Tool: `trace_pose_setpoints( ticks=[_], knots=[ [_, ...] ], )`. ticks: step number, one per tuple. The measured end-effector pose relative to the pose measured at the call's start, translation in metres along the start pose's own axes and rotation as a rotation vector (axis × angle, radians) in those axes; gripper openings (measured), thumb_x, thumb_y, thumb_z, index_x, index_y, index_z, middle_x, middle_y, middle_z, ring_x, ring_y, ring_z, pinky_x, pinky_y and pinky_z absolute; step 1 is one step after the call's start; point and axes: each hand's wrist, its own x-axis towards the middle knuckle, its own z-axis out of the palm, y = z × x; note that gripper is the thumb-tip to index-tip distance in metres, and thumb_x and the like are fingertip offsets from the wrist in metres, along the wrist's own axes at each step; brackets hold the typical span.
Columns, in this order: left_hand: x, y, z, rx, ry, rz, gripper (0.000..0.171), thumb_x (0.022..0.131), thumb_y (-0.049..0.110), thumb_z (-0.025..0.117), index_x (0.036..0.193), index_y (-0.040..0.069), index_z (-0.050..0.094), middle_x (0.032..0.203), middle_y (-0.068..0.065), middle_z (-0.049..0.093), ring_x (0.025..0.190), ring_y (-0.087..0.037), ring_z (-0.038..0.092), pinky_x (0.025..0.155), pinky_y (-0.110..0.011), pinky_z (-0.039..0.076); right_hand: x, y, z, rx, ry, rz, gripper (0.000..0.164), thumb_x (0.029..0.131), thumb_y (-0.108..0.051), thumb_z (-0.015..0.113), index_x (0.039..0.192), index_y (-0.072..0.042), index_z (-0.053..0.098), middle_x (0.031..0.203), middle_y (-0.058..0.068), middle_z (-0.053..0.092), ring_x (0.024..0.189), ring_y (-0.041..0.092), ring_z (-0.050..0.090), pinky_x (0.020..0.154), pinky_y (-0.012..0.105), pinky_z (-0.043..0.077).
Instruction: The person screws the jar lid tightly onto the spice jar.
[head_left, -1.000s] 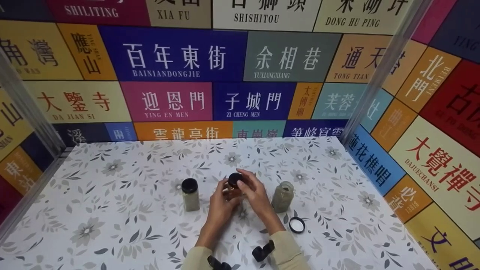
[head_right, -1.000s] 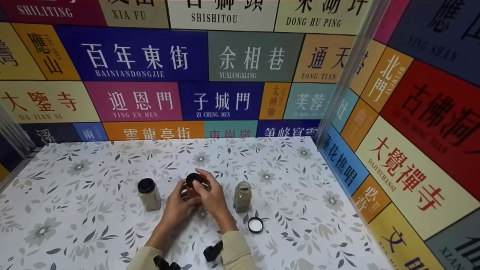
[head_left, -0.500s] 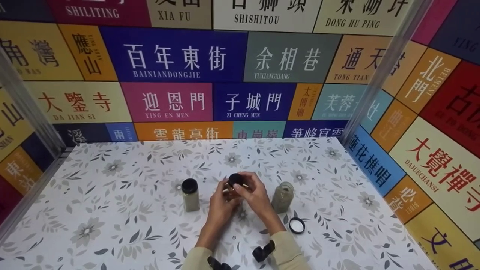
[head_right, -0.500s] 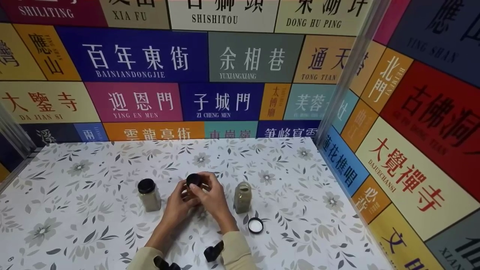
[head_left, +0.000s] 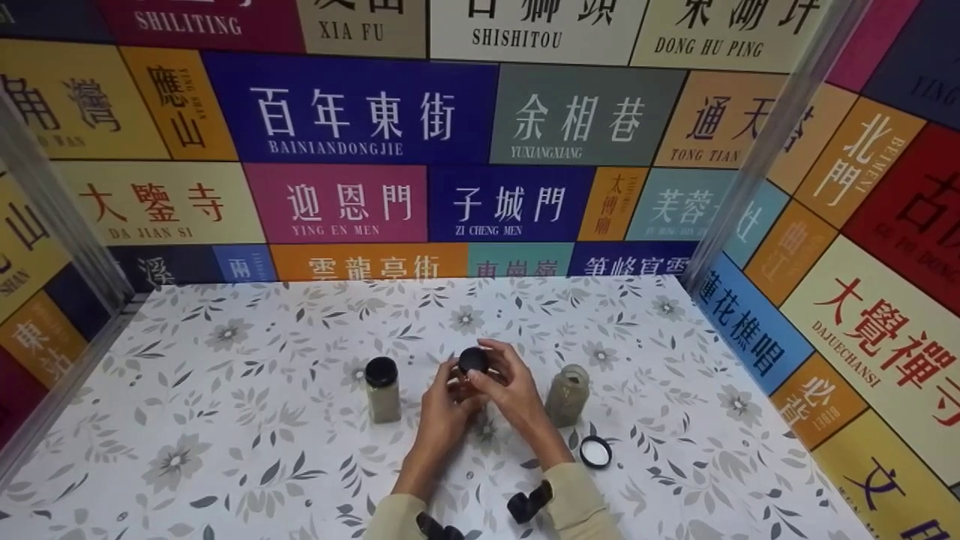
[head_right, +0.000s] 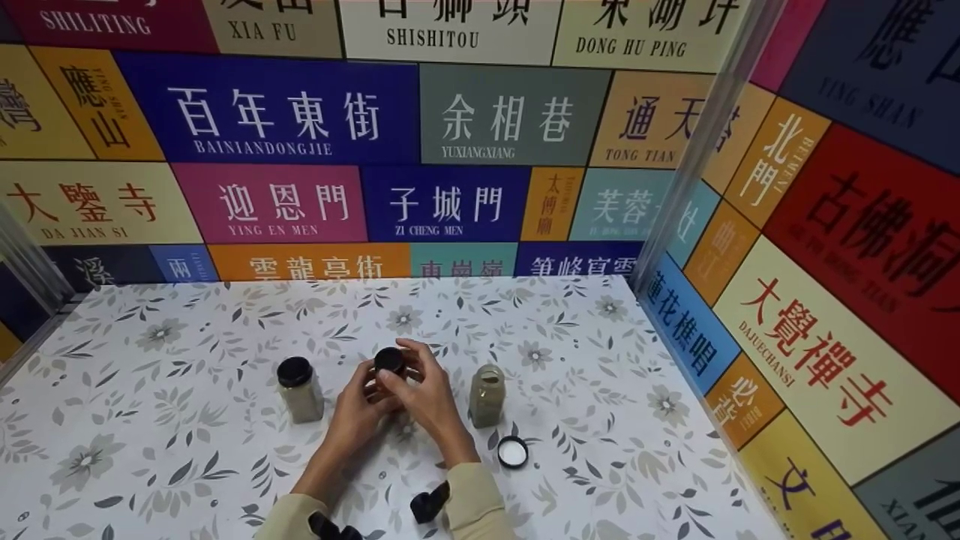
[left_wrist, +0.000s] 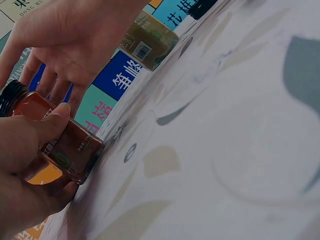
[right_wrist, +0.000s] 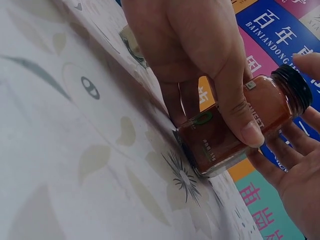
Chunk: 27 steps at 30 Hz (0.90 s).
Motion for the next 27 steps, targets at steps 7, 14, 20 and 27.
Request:
trace_pose_setpoints(
  ticks=[7,14,20,27],
  knots=[
    [-0.0001,-0.0005,0.0005,0.001,0.002,-0.007,0.063,0.081,0.008,0.081,0.137,0.004,0.051,0.121,-0.024,0.066,0.106,-0.034,0.071,0.083,-0.034,0.06,-0.001,0.0011,-0.0012,0.022,-0.04,-0.031,0.049,0.092,-0.007,0.067,0.138,-0.001,0.053,0.136,0.025,0.059,0.126,0.036,0.059,0.104,0.033,0.05],
    [0.0004,-0.0006,0.0001,0.009,-0.001,0.003,0.063,0.081,0.006,0.08,0.137,0.003,0.05,0.121,-0.026,0.066,0.106,-0.036,0.07,0.085,-0.036,0.06,0.0,-0.0002,0.0011,0.039,-0.008,-0.019,0.047,0.09,-0.008,0.071,0.132,0.004,0.053,0.135,0.028,0.059,0.13,0.04,0.056,0.111,0.048,0.046],
    [0.0003,-0.0007,0.0006,0.025,0.011,0.018,0.062,0.081,0.006,0.08,0.136,0.004,0.051,0.12,-0.024,0.066,0.105,-0.034,0.071,0.084,-0.035,0.06,0.0013,0.0006,0.0022,0.045,0.023,0.022,0.046,0.089,-0.007,0.073,0.127,0.006,0.051,0.131,0.029,0.061,0.127,0.04,0.058,0.109,0.047,0.048],
    [0.0006,-0.0005,0.0013,0.037,0.014,0.015,0.061,0.081,0.007,0.08,0.135,0.006,0.052,0.124,-0.023,0.065,0.106,-0.033,0.07,0.085,-0.034,0.059,0.0033,0.001,0.0031,0.063,0.046,0.056,0.051,0.086,-0.009,0.078,0.125,0.008,0.049,0.131,0.029,0.06,0.129,0.039,0.057,0.109,0.043,0.048]
  ],
)
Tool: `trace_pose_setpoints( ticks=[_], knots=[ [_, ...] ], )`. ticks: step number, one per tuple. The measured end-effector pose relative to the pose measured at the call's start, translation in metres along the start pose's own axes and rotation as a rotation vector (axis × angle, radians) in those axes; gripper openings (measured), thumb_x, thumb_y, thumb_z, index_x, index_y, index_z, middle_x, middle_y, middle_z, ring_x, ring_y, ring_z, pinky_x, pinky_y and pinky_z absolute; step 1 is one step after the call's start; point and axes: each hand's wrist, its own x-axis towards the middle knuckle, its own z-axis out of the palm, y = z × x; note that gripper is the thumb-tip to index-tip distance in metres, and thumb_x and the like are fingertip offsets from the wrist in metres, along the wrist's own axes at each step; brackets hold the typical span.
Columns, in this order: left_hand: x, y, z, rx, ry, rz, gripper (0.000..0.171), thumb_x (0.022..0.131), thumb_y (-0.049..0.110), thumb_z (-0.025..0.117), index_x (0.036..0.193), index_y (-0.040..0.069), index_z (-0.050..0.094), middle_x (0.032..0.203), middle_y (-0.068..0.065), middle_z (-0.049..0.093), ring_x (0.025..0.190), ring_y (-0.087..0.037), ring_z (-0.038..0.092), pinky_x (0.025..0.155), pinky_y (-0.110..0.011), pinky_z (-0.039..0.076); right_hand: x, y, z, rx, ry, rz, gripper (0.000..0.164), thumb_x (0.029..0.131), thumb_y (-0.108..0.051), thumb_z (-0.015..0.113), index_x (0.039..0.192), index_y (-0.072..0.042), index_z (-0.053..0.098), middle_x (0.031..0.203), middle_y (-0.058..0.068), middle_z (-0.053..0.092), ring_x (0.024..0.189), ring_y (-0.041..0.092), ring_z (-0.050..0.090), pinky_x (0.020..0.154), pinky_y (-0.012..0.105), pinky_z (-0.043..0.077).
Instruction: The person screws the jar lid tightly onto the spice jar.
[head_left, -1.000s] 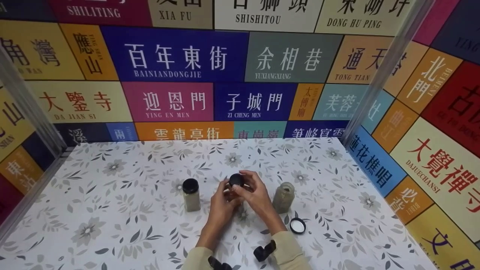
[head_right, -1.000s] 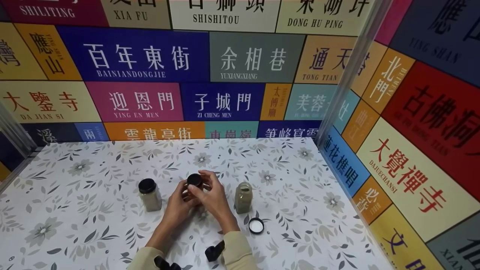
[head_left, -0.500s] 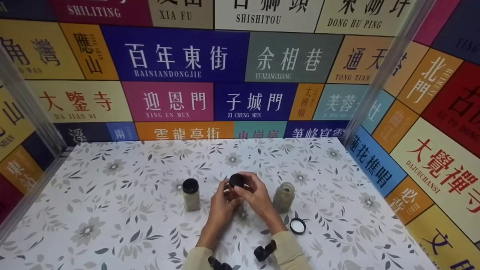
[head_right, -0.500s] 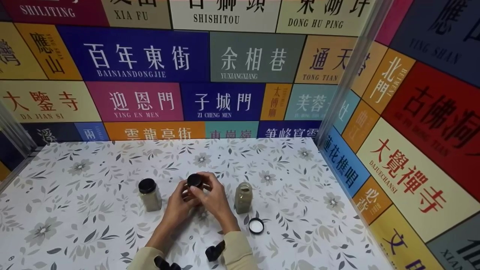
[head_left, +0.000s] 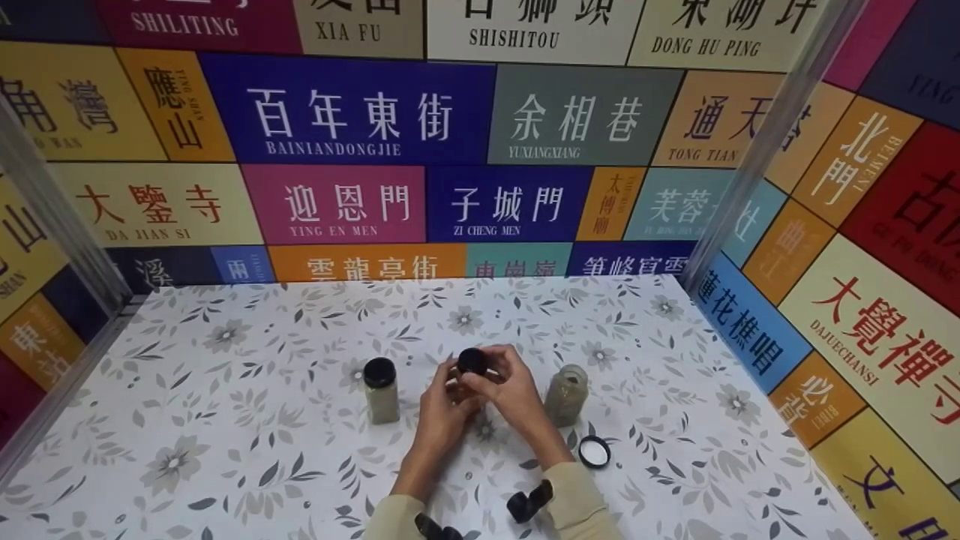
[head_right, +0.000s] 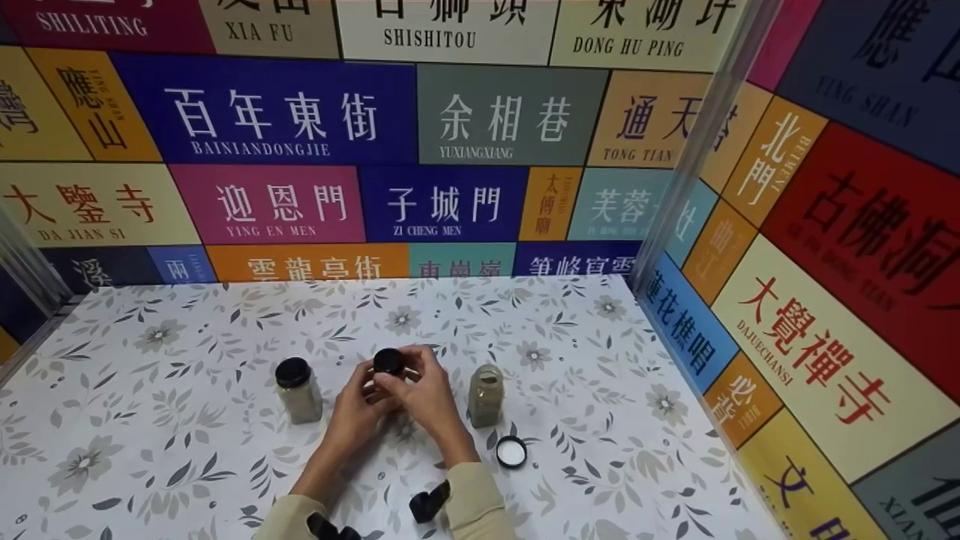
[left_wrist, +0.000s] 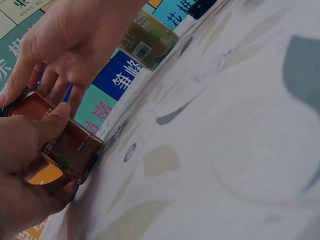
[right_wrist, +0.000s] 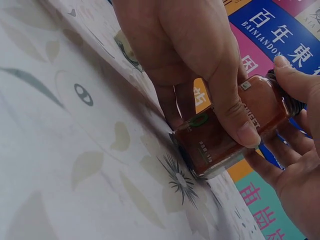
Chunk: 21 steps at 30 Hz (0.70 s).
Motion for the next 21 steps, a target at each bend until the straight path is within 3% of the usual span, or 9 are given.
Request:
trace_pose_setpoints(
  ticks=[13,17,21],
  knots=[
    [-0.0002,-0.001,-0.0001,-0.011,-0.005,0.011,0.06,0.081,-0.002,0.077,0.135,0.002,0.051,0.128,-0.029,0.063,0.107,-0.034,0.07,0.086,-0.034,0.059,-0.0018,-0.0014,0.0044,-0.059,0.047,0.027,0.053,0.083,-0.011,0.082,0.122,0.003,0.048,0.128,0.023,0.063,0.125,0.033,0.06,0.104,0.039,0.052],
    [-0.0002,-0.0006,0.0,-0.01,-0.003,0.003,0.06,0.081,0.002,0.079,0.134,0.003,0.052,0.126,-0.026,0.064,0.107,-0.035,0.07,0.086,-0.036,0.059,-0.0029,-0.0019,0.0023,-0.091,0.009,0.008,0.052,0.09,-0.016,0.075,0.133,-0.002,0.049,0.134,0.02,0.061,0.128,0.031,0.058,0.108,0.041,0.048],
    [0.0001,-0.001,-0.0003,-0.01,-0.009,0.0,0.061,0.081,0.006,0.08,0.135,0.004,0.052,0.123,-0.023,0.065,0.108,-0.035,0.07,0.085,-0.035,0.059,-0.0042,-0.0037,-0.001,-0.103,-0.06,-0.028,0.048,0.099,-0.019,0.062,0.143,-0.006,0.05,0.14,0.02,0.058,0.131,0.032,0.056,0.107,0.034,0.048]
  ],
)
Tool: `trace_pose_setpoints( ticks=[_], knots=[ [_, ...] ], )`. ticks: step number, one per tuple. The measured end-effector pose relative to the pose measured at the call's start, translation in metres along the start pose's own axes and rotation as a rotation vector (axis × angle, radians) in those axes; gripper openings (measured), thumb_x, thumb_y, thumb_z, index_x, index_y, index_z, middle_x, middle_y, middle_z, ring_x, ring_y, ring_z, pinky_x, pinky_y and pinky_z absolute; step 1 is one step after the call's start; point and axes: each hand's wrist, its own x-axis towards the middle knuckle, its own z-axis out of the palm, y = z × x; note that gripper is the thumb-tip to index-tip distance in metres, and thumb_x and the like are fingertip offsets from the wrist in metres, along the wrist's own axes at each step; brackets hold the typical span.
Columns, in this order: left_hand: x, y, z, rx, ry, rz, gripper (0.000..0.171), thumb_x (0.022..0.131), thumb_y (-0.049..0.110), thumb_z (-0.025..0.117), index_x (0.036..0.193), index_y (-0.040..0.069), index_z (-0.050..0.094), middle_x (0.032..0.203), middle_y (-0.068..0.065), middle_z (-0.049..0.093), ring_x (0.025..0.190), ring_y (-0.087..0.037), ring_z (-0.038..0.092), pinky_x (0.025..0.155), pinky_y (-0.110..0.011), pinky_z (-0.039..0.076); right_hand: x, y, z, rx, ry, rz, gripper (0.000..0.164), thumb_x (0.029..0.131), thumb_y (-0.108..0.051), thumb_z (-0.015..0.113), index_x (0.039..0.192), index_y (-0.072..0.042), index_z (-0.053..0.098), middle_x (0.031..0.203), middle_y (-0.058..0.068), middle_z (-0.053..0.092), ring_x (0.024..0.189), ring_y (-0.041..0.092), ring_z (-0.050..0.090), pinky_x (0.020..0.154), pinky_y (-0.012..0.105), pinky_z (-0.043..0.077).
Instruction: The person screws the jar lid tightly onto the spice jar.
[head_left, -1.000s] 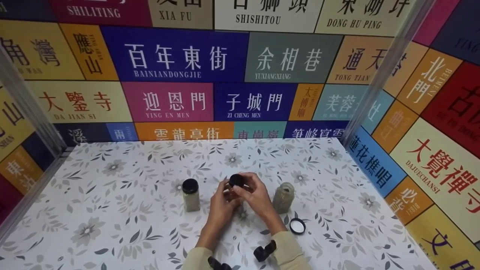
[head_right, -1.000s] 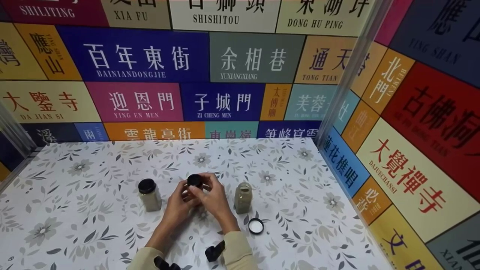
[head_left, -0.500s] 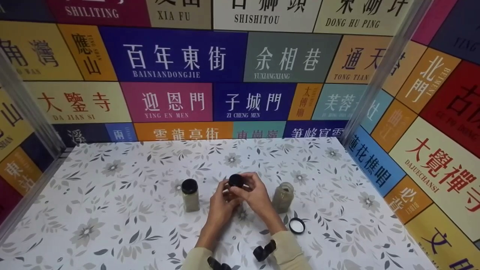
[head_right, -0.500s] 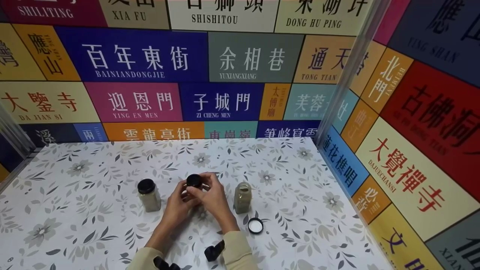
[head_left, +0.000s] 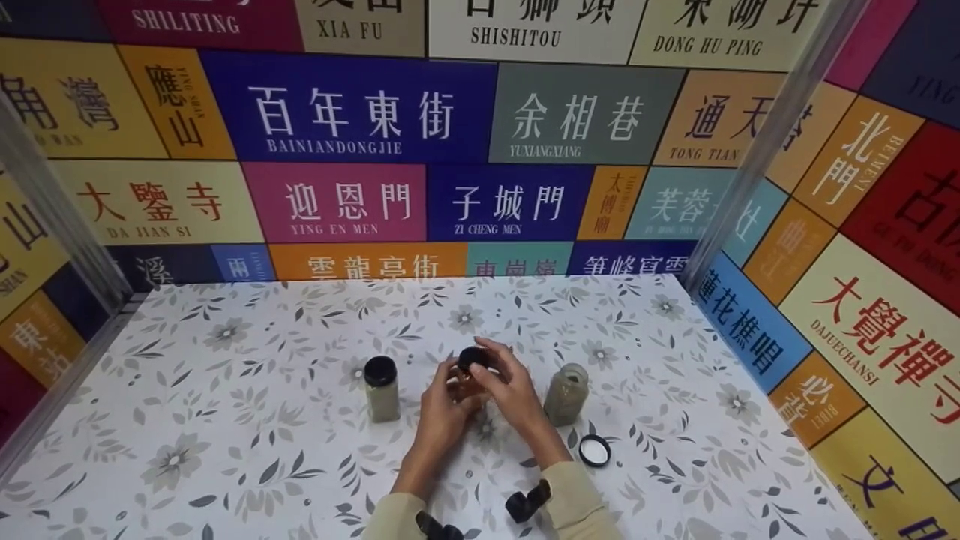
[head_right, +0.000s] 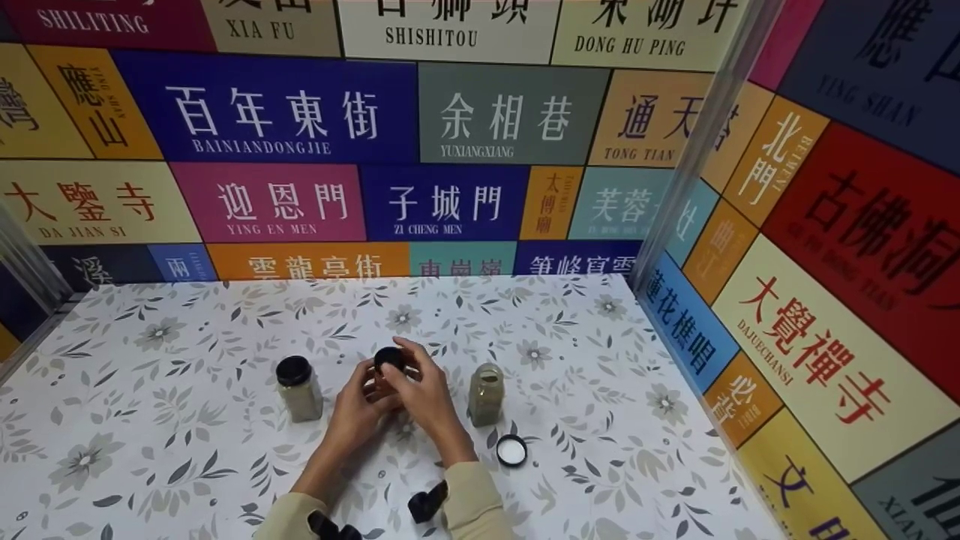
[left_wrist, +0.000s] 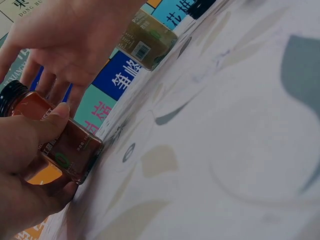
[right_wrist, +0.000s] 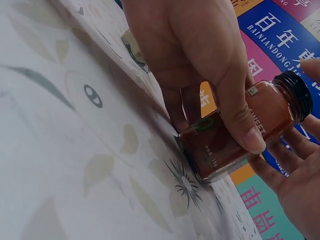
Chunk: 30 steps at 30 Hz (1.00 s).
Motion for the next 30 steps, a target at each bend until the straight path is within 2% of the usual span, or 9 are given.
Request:
trace_pose_setpoints(
  ticks=[4,11,18,21,26,30],
  knots=[
    [0.0008,0.0006,-0.0003,-0.001,-0.007,0.003,0.061,0.082,0.008,0.08,0.136,0.004,0.052,0.121,-0.022,0.066,0.105,-0.033,0.071,0.08,-0.03,0.059,0.0009,-0.0008,-0.0014,0.018,-0.019,-0.029,0.046,0.098,-0.014,0.062,0.141,-0.001,0.052,0.14,0.023,0.056,0.131,0.037,0.055,0.104,0.028,0.049],
    [0.0011,0.0009,0.0008,-0.004,0.005,-0.004,0.061,0.081,0.007,0.081,0.134,0.004,0.052,0.122,-0.024,0.065,0.101,-0.031,0.072,0.079,-0.027,0.058,0.0045,0.0018,0.0041,0.043,0.077,-0.023,0.044,0.089,-0.011,0.074,0.126,0.003,0.054,0.128,0.024,0.062,0.122,0.035,0.061,0.105,0.044,0.051],
    [0.0002,0.0002,0.0019,-0.01,0.017,-0.008,0.06,0.079,0.005,0.081,0.133,0.004,0.053,0.124,-0.026,0.065,0.099,-0.03,0.072,0.079,-0.026,0.058,0.0036,0.0025,0.0051,0.047,0.097,0.03,0.05,0.086,-0.014,0.079,0.124,0.001,0.051,0.128,0.02,0.063,0.122,0.031,0.061,0.105,0.041,0.05],
    [0.0001,0.0007,0.002,-0.009,0.02,-0.005,0.06,0.079,0.007,0.082,0.132,0.004,0.054,0.121,-0.024,0.066,0.101,-0.031,0.072,0.081,-0.028,0.058,0.0031,0.002,0.0033,0.041,0.082,0.03,0.048,0.09,-0.016,0.075,0.128,0.0,0.051,0.131,0.021,0.063,0.124,0.031,0.06,0.105,0.036,0.05],
    [0.0003,0.0021,0.0016,-0.01,0.014,-0.007,0.059,0.079,0.005,0.08,0.132,0.006,0.054,0.116,-0.021,0.066,0.104,-0.033,0.071,0.085,-0.033,0.059,0.0008,-0.0003,-0.0007,0.047,0.037,0.004,0.046,0.098,-0.017,0.062,0.14,-0.003,0.05,0.133,0.021,0.062,0.125,0.03,0.06,0.098,0.025,0.051],
    [-0.0002,0.0007,0.001,-0.008,0.005,0.007,0.059,0.08,0.004,0.079,0.133,0.005,0.053,0.118,-0.022,0.066,0.105,-0.034,0.07,0.087,-0.037,0.059,0.0001,0.0009,-0.0027,0.048,-0.003,-0.026,0.045,0.1,-0.016,0.059,0.142,-0.003,0.052,0.136,0.021,0.059,0.128,0.031,0.058,0.099,0.021,0.049]
  ],
)
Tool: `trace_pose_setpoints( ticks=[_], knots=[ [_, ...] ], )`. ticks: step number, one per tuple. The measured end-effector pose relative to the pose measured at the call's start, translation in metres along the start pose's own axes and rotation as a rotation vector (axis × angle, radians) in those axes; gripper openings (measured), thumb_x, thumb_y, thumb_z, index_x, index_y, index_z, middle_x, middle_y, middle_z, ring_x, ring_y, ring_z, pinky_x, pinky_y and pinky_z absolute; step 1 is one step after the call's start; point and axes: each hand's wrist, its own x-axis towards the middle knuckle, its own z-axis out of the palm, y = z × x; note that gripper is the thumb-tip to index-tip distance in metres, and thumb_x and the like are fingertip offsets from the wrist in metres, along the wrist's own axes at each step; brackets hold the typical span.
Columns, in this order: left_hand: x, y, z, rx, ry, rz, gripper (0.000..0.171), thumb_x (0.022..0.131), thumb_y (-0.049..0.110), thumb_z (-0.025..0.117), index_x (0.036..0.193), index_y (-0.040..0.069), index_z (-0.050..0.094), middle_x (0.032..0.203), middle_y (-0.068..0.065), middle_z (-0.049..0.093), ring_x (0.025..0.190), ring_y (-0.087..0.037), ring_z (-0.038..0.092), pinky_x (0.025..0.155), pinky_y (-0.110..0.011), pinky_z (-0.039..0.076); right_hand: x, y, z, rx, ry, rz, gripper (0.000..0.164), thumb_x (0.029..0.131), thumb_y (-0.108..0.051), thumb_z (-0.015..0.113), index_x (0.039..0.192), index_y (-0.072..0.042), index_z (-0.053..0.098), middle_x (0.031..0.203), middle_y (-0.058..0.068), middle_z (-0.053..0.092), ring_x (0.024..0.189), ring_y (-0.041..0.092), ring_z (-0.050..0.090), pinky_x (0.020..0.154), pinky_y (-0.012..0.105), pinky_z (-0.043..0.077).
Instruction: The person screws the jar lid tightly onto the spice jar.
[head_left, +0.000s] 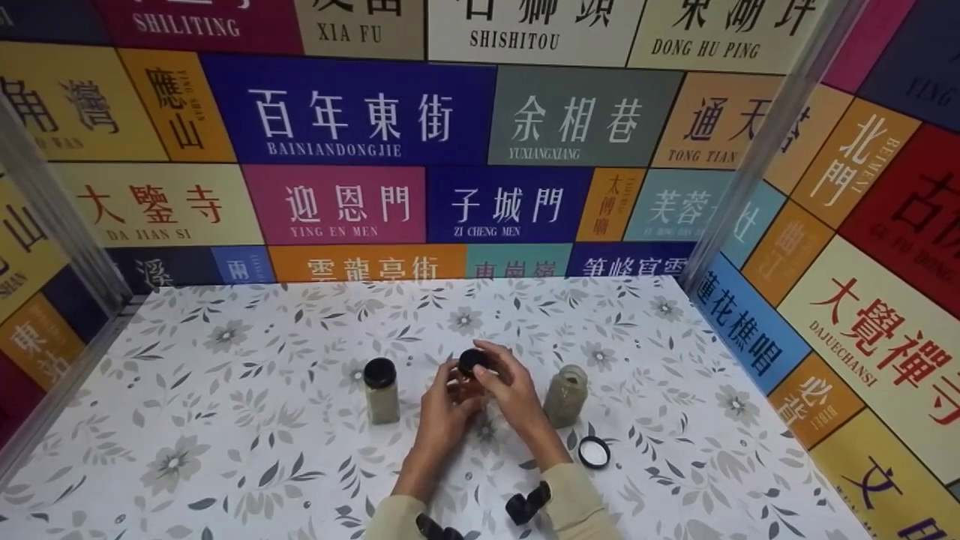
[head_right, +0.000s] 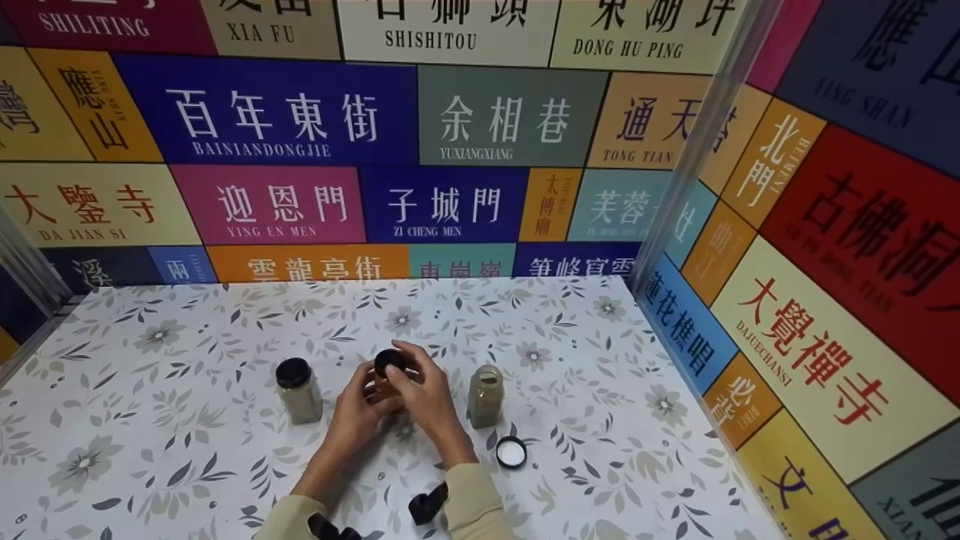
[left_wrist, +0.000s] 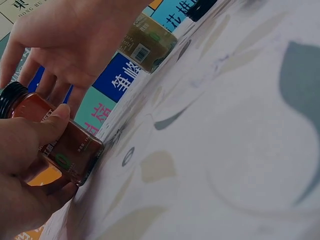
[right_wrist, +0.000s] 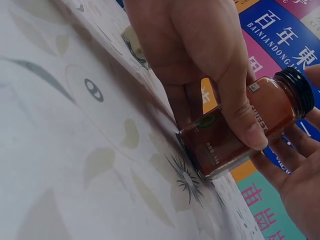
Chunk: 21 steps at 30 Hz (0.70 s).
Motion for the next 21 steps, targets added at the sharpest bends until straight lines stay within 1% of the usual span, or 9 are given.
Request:
trace_pose_setpoints(
  ticks=[3,6,10,13,14,16,17,21],
  knots=[
    [-0.0002,-0.0019,-0.0004,0.006,-0.001,0.025,0.06,0.08,0.004,0.08,0.134,0.003,0.052,0.118,-0.023,0.066,0.104,-0.035,0.07,0.087,-0.037,0.059,0.0011,0.0023,0.0002,0.01,-0.001,-0.018,0.042,0.099,-0.013,0.06,0.138,-0.001,0.054,0.136,0.023,0.059,0.127,0.033,0.057,0.101,0.022,0.048],
    [-0.0004,-0.002,-0.0008,0.008,0.002,0.037,0.059,0.081,0.005,0.08,0.133,0.003,0.053,0.118,-0.023,0.066,0.103,-0.035,0.07,0.086,-0.035,0.059,0.0018,0.0027,0.0013,0.023,0.017,-0.028,0.041,0.096,-0.01,0.064,0.134,0.002,0.055,0.132,0.025,0.06,0.125,0.036,0.059,0.101,0.025,0.05],
    [-0.0006,-0.0019,-0.0015,0.007,0.001,0.033,0.059,0.082,0.007,0.08,0.134,0.003,0.053,0.117,-0.023,0.067,0.103,-0.034,0.071,0.085,-0.034,0.059,0.0021,0.0018,0.0036,0.022,0.055,-0.015,0.041,0.092,-0.009,0.071,0.128,0.002,0.055,0.128,0.025,0.063,0.123,0.036,0.061,0.103,0.036,0.052],
    [-0.0003,-0.0022,-0.0017,0.0,-0.004,0.025,0.06,0.082,0.008,0.08,0.135,0.004,0.052,0.118,-0.023,0.066,0.103,-0.033,0.071,0.085,-0.034,0.059,0.0026,0.0024,0.0049,0.02,0.073,0.001,0.044,0.09,-0.009,0.074,0.127,0.002,0.054,0.128,0.025,0.063,0.124,0.036,0.06,0.106,0.044,0.05],
    [-0.0003,-0.0023,-0.0017,-0.002,-0.005,0.023,0.06,0.082,0.008,0.08,0.136,0.004,0.052,0.119,-0.023,0.066,0.103,-0.033,0.071,0.085,-0.033,0.059,0.0025,0.0025,0.0051,0.022,0.073,0.009,0.045,0.089,-0.01,0.074,0.127,0.002,0.053,0.129,0.024,0.063,0.125,0.036,0.06,0.107,0.045,0.049],
    [-0.0002,-0.0024,-0.0016,-0.005,-0.005,0.019,0.061,0.082,0.008,0.08,0.136,0.004,0.052,0.12,-0.023,0.066,0.104,-0.034,0.071,0.084,-0.033,0.059,0.002,0.0034,0.0047,0.013,0.062,0.014,0.047,0.091,-0.012,0.072,0.13,0.002,0.05,0.131,0.024,0.062,0.126,0.035,0.059,0.108,0.044,0.048],
    [-0.0002,-0.0024,-0.0016,-0.009,-0.006,0.017,0.061,0.082,0.008,0.08,0.136,0.004,0.052,0.12,-0.023,0.066,0.104,-0.034,0.071,0.084,-0.033,0.059,0.0013,0.0033,0.0042,0.005,0.056,0.02,0.047,0.093,-0.013,0.07,0.133,0.0,0.049,0.132,0.023,0.062,0.126,0.034,0.059,0.108,0.042,0.048],
    [-0.0006,-0.0022,-0.0012,-0.009,-0.007,0.018,0.062,0.081,0.007,0.081,0.136,0.004,0.052,0.118,-0.023,0.067,0.105,-0.035,0.07,0.086,-0.036,0.059,-0.0008,0.0028,0.0007,-0.013,0.016,0.026,0.048,0.1,-0.019,0.061,0.144,-0.008,0.046,0.134,0.02,0.063,0.125,0.032,0.061,0.1,0.032,0.053]
  ],
)
